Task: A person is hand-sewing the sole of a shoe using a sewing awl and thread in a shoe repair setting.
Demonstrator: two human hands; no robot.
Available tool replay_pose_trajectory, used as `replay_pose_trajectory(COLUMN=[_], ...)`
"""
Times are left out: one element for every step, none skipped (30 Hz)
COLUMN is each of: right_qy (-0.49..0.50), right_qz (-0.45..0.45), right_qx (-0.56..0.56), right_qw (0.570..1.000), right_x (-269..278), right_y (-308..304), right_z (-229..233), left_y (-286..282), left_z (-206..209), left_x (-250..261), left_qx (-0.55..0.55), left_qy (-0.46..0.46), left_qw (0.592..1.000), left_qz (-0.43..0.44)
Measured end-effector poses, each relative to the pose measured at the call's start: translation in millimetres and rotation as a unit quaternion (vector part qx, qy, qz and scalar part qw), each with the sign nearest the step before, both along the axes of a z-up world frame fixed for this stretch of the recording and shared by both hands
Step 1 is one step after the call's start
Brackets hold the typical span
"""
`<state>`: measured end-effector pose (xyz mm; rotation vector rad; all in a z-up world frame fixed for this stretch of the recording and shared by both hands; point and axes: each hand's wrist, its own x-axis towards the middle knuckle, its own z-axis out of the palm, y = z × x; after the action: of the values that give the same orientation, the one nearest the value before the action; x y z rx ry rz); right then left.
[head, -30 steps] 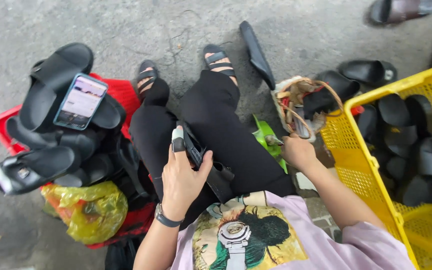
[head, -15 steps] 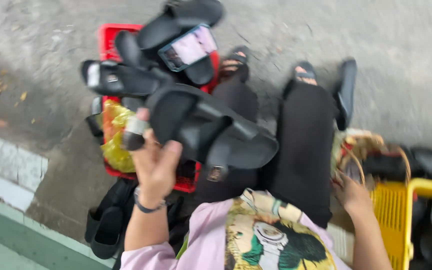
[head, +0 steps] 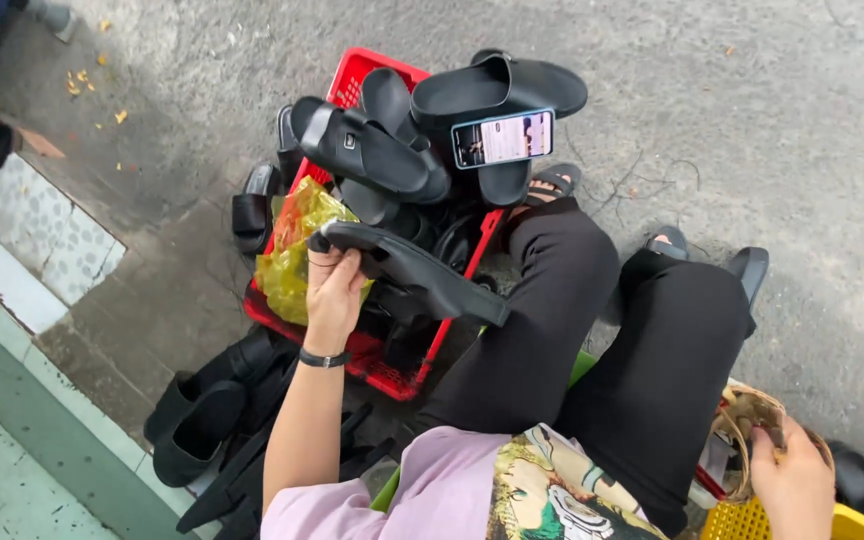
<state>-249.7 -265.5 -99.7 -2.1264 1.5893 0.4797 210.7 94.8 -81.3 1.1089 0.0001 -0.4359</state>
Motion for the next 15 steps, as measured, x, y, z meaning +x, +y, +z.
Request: replay_pose_trajectory(right_qy=[0.034,0.037,0.032,0.024,0.026,0.047,0.069,0.07,0.068,0.066,0.068,0.075,0.083,0.081,0.08], right_qz=[0.012,0.013,0.005,-0.004,-0.003,-0.01,-0.018,-0.02,-0.017,-0.016,-0.019,-0.015,-0.01,-0.01,-0.003], right_qx=[0.023,0.024,0.029,0.033,0.034,0.058,0.083,0.083,0.085,0.088,0.089,0.092,0.094,0.095,0.102], right_qw=[0.999,0.999,0.999,0.999,0.999,0.997,0.994,0.994,0.994,0.994,0.994,0.993,0.992,0.992,0.992], right_x=[8,9,10,12,22,32,42,45,48,49,50,52,54,55,56], right_y=[1,5,9,12,14,16,17,18,19,21,21,20,20,19,19], right_z=[4,4,4,3,12,20,29,31,34,37,39,41,43,43,42], left_y=[6,10,14,17,19,21,22,22,21,20,16,13,11,4,-2], left_z=[-10,-9,-7,-5,-8,-10,-11,-13,-14,-16,-10,-4,2,14,26], left_x=[1,3,4,6,6,7,7,7,6,4,2,1,-1,-3,-7], left_qx=[-0.005,-0.004,0.006,0.016,0.017,0.013,0.009,0.009,0.015,0.021,0.022,-0.009,-0.041,-0.041,-0.024], left_qy=[0.006,0.009,0.01,0.01,0.011,0.02,0.028,0.029,0.027,0.027,0.028,0.011,-0.007,-0.009,-0.055], left_qw=[1.0,0.999,0.999,0.999,0.999,0.999,0.998,0.998,0.996,0.994,0.994,0.995,0.995,0.995,0.995], left_qz=[0.029,0.031,0.035,0.039,0.041,0.047,0.054,0.052,0.079,0.104,0.101,0.096,0.09,0.089,0.085])
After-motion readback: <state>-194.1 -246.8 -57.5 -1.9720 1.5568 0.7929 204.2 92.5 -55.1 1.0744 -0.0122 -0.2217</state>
